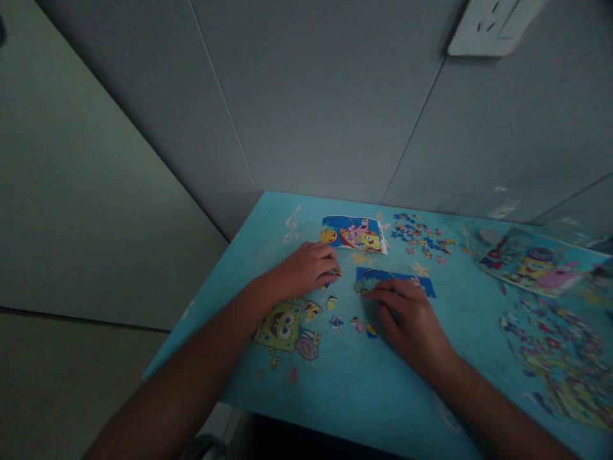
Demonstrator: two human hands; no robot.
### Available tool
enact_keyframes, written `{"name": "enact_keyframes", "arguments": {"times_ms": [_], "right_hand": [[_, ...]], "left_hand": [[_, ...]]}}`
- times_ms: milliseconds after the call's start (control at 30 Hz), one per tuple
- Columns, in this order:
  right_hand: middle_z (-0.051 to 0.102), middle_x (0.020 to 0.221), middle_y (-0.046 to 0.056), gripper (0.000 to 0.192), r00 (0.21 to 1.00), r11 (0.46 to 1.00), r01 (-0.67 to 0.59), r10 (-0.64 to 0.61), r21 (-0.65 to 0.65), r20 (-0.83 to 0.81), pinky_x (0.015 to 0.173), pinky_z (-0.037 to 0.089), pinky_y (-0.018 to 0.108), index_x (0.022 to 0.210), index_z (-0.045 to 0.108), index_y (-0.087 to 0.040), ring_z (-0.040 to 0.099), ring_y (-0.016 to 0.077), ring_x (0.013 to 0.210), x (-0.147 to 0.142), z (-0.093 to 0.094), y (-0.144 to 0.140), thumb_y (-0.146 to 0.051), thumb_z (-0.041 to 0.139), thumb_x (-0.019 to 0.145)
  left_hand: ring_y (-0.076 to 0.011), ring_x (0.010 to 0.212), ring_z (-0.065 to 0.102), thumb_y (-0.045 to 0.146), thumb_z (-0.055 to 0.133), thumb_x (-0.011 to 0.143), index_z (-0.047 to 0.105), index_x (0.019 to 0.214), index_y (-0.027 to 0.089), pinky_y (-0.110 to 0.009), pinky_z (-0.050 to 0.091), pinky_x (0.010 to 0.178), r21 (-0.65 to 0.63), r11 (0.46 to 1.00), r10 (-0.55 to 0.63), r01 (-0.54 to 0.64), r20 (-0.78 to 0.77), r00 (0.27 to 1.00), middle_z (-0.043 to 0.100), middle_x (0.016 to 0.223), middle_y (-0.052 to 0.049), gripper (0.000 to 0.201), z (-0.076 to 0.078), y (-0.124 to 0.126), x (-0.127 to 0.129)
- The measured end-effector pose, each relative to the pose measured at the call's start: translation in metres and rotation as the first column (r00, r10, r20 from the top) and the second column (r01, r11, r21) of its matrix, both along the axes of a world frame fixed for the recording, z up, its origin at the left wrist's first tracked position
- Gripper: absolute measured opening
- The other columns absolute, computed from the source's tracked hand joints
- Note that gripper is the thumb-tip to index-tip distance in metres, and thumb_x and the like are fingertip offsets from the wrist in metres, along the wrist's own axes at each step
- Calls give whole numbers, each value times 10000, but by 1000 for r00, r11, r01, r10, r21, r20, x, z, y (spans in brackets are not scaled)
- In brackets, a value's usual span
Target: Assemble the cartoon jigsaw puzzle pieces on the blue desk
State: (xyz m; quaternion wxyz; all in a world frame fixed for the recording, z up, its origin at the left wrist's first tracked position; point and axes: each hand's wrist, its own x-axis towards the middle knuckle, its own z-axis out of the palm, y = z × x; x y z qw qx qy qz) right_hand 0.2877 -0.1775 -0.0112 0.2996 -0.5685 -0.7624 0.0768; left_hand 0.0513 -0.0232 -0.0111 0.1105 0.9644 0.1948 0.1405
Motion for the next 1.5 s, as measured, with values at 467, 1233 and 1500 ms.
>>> {"name": "enact_keyframes", "arguments": {"times_ms": [467,1233,1500], "right_hand": [[705,1056,68,299,999,999,33,-33,6,12,892,472,455,1064,766,-259,637,252,958,5,1,2,-145,532,917],[711,857,0,43,983,890,-172,182,-423,-16,742,503,320,878,737,-271,663,181,812,16,15,-1,-308,755,866],[719,871,2,27,975,897,-205,221,-391,-4,774,525,339,902,739,-275,680,195,840,19,12,1,-266,749,878]], "left_hand": [[-192,963,633,273,669,954,640,995,200,-346,433,917,-143,990,9,-2,49,999,696,985,-22,89,2,0,4],[-236,998,616,257,473,1039,654,1035,190,-377,451,904,190,827,500,-530,185,846,690,1034,-80,193,22,24,-24],[-236,988,619,246,486,1032,656,1030,193,-372,454,899,199,828,503,-524,149,851,693,1023,-76,179,21,23,-24]]}}
